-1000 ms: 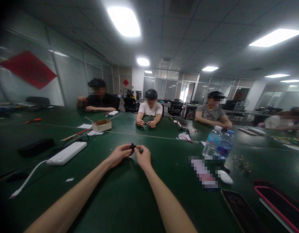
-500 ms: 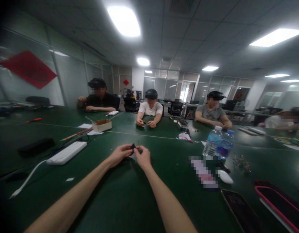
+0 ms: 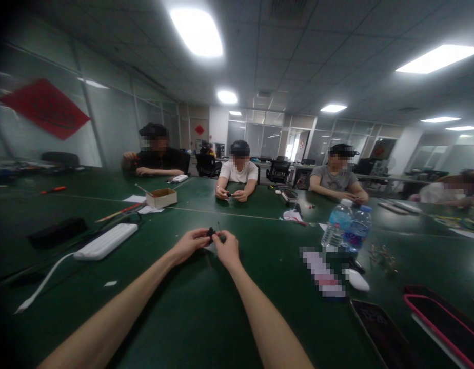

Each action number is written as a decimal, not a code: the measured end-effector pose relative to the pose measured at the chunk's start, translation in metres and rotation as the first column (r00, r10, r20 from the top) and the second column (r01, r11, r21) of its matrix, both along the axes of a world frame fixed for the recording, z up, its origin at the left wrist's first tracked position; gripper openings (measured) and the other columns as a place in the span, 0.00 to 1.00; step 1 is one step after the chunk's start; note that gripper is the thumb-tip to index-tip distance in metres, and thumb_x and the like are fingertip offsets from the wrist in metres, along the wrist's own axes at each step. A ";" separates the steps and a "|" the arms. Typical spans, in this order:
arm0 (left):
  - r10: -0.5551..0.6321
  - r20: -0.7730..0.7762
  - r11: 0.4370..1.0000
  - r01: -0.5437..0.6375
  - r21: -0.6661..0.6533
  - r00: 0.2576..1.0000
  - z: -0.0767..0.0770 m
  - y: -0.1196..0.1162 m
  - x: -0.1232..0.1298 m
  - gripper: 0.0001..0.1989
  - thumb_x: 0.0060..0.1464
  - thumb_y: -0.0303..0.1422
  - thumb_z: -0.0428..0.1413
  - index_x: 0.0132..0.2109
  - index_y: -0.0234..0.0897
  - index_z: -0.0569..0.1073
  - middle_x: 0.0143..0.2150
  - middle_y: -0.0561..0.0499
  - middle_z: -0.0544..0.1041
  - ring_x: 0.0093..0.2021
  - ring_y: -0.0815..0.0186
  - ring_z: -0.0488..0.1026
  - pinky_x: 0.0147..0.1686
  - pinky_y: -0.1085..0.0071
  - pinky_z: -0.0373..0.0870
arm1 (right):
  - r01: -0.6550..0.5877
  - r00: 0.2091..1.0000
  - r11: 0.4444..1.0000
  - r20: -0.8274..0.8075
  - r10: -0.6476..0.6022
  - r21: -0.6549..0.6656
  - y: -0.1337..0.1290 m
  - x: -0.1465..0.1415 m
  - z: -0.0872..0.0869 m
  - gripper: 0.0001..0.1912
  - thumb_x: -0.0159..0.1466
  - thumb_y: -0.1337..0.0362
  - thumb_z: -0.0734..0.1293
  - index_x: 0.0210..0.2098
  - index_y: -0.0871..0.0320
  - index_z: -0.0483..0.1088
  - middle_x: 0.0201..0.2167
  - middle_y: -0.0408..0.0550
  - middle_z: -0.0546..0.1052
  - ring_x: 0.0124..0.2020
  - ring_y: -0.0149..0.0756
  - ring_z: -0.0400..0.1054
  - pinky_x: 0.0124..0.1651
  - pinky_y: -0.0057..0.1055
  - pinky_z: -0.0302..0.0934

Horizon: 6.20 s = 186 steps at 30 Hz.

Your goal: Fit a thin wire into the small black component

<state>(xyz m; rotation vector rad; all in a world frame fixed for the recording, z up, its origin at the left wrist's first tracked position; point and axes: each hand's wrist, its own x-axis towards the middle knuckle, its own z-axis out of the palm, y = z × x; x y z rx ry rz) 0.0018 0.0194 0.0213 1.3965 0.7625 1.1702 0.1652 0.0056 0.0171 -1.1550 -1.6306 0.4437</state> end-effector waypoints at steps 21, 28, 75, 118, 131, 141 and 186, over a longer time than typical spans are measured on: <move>0.011 0.034 0.998 -0.008 -0.070 0.999 -0.003 0.004 0.001 0.18 0.43 0.33 0.61 0.44 0.34 0.73 0.39 0.46 0.75 0.36 0.67 0.71 0.37 0.71 0.65 | -0.104 0.983 0.994 -0.158 0.099 -0.024 -0.005 -0.002 0.004 0.14 0.57 0.57 0.62 0.39 0.57 0.69 0.28 0.43 0.72 0.26 0.32 0.65 0.31 0.27 0.59; 0.008 0.020 0.998 -0.007 -0.070 1.000 0.001 0.001 0.001 0.18 0.43 0.34 0.61 0.43 0.34 0.73 0.40 0.45 0.75 0.36 0.67 0.72 0.37 0.71 0.66 | -0.065 0.991 0.998 -0.116 0.066 0.012 -0.012 -0.002 0.009 0.12 0.58 0.60 0.62 0.40 0.57 0.68 0.30 0.43 0.73 0.29 0.32 0.66 0.33 0.28 0.59; -0.067 -0.061 0.998 0.067 -0.007 0.996 0.008 -0.008 0.000 0.22 0.42 0.32 0.61 0.48 0.33 0.72 0.41 0.43 0.76 0.40 0.61 0.71 0.39 0.67 0.64 | -0.109 0.976 0.993 -0.193 0.096 -0.056 -0.001 0.003 0.001 0.14 0.53 0.57 0.66 0.34 0.60 0.70 0.29 0.47 0.74 0.28 0.33 0.67 0.31 0.29 0.61; 0.017 0.046 0.999 -0.015 -0.036 0.999 0.000 0.004 -0.001 0.20 0.48 0.37 0.56 0.46 0.31 0.73 0.32 0.45 0.75 0.30 0.68 0.68 0.27 0.74 0.58 | 0.144 0.762 0.958 0.590 -0.267 0.248 -0.015 0.024 0.015 0.16 0.67 0.58 0.52 0.38 0.52 0.69 0.34 0.49 0.66 0.36 0.37 0.57 0.41 0.34 0.48; -0.020 0.009 0.999 0.020 -0.046 1.000 -0.007 0.010 -0.002 0.15 0.47 0.33 0.57 0.43 0.31 0.74 0.40 0.42 0.76 0.38 0.63 0.71 0.39 0.69 0.63 | 0.119 0.683 0.967 0.688 -0.245 0.226 -0.011 0.029 0.016 0.24 0.66 0.50 0.50 0.31 0.54 0.71 0.32 0.49 0.68 0.39 0.38 0.56 0.42 0.34 0.45; 0.001 0.007 1.000 -0.001 -0.019 1.000 -0.006 0.004 -0.003 0.14 0.48 0.33 0.57 0.42 0.30 0.74 0.37 0.43 0.76 0.36 0.63 0.72 0.39 0.68 0.65 | 0.042 0.671 0.962 0.706 -0.227 0.269 -0.015 0.034 0.020 0.22 0.65 0.50 0.54 0.28 0.56 0.71 0.30 0.49 0.68 0.39 0.38 0.56 0.42 0.34 0.46; -0.002 0.054 0.992 -0.005 0.130 0.999 0.007 -0.013 -0.010 0.16 0.42 0.34 0.61 0.40 0.33 0.74 0.38 0.45 0.75 0.37 0.64 0.71 0.37 0.69 0.65 | 0.089 0.994 0.982 0.051 -0.098 0.167 -0.016 -0.016 0.017 0.15 0.60 0.61 0.58 0.42 0.57 0.71 0.39 0.49 0.72 0.41 0.37 0.66 0.46 0.33 0.58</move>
